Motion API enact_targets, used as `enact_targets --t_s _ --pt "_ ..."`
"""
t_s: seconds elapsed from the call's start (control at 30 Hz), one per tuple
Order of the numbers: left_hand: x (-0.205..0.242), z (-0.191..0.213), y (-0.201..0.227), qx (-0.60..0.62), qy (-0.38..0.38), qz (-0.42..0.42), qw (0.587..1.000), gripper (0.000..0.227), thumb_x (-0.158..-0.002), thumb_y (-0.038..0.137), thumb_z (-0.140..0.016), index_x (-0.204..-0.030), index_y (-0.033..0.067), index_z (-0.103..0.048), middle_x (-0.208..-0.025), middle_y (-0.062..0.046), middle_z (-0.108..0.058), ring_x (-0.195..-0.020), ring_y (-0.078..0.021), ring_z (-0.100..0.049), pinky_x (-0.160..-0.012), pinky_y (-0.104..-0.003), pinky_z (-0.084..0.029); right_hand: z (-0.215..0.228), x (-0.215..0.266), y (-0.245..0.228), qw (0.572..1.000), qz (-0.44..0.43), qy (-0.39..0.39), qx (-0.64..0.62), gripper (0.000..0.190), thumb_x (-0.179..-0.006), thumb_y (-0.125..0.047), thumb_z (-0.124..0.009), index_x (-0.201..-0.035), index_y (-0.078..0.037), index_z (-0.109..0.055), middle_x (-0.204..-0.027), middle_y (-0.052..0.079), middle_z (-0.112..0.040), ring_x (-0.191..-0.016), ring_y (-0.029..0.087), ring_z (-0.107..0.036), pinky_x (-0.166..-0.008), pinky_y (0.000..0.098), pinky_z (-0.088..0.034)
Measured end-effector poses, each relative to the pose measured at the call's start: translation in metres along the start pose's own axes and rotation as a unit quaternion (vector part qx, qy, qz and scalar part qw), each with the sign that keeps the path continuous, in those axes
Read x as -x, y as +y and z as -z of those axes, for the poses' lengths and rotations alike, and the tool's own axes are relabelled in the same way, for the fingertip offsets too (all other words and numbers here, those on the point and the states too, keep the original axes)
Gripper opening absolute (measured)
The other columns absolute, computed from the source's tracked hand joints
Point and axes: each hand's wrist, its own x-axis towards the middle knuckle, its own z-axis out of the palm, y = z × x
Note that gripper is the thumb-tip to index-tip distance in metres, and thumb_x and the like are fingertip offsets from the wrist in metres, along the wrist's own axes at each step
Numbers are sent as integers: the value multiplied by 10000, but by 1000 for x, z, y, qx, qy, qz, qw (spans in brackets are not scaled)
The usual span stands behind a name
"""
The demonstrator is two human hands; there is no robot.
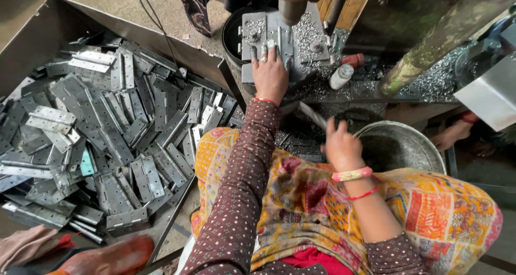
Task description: The person sits on the floor and repeatedly picks up metal hinge pieces from a bin, places them under a drill press, operates the machine to drill holes, and returns the finished pieces to the bin. The process is repeated continuously.
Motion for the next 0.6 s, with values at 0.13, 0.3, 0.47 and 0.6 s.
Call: enact_targets --t_s 0.13,0.3,0.47,0.6 --pt "3 4 -5 -13 61 -32 998 420 -817 195 -575 -1158 0 -721 -1253 -130 -633 -1192 -322 -594 -1088 -567 -350 -21 -3 3 997 7 -77 -8 1162 -711 -474 -859 -1579 -11 -240 -1061 274 -612 -811 420 -710 -687 471 -607" --pt "8 13 0 -32 94 -52 994 315 -894 193 -554 -1112 51 -731 -1300 -142 -633 -1242 -318 -586 -1168 -564 -311 3 1 -3 999 -7 -37 -15 1118 -727 -502 -843 -1554 -16 -267 -1097 243 -614 -799 418 -716 -680 486 -606" --pt "-11 3 6 29 -95 22 995 273 -1016 155 -498 -1109 56 -735 -1412 -126 -604 -1276 -321 -587 -1202 -542 -324 15 2 -3 999 18 37 6 924 -843 -501 -801 -1542 -109 -342 -1121 189 -640 -860 389 -725 -720 479 -606" --pt "-23 -1 8 16 -12 -12 1000 263 -933 153 -530 -1030 53 -753 -1368 -156 -602 -1277 -341 -570 -1121 -567 -345 -8 -6 0 992 11 -122 -34 1286 -671 -503 -896 -1567 0 -124 -1080 320 -573 -847 456 -687 -713 490 -594"
